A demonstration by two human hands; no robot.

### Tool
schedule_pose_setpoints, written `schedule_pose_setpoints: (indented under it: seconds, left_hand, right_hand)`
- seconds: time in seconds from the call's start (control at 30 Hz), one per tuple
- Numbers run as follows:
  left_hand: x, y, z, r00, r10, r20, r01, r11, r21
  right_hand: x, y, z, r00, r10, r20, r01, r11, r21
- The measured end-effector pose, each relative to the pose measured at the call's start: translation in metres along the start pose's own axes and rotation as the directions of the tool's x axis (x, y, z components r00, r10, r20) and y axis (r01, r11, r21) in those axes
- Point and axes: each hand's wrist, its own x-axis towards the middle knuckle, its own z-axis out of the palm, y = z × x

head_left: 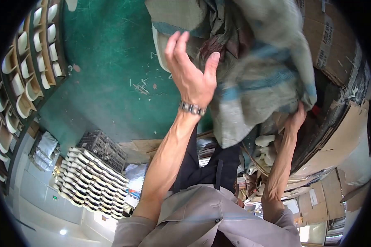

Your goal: The recorder picks up large white foam components from a workbench and places them into a large striped collection bag.

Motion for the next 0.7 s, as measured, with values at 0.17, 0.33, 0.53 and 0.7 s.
schedule_pose_setpoints:
  seconds: [0.17, 0.33, 0.53, 0.7]
  left_hand:
    - [-0.089, -0.038, 0.097, 0.743, -0.329, 0.583, 0.413, 0.911, -0.013]
    - [-0.167, -0.05, 0.128, 0.502, -0.174, 0.847, 0.576, 0.798, -0.177]
    - [-0.136, -0.038, 0.112, 0.709, -0.363, 0.604, 0.585, 0.782, -0.216]
    - [-0.027, -0.061, 0.037, 0.988, -0.11, 0.105, 0.117, 0.991, -0.068]
  right_hand:
    - [-0.023, -0.004, -0.042, 0.95, -0.266, -0.163, 0.117, 0.79, -0.602]
    - [-0.125, -0.016, 0.151, 0.749, -0.379, 0.544, 0.653, 0.565, -0.505]
    - [0.041, 0.1, 0.252, 0.709, -0.15, 0.689, 0.686, 0.371, -0.625]
    - [-0.07, 0.144, 0.296, 0.349, -0.053, 0.936, 0.503, 0.853, -0.139]
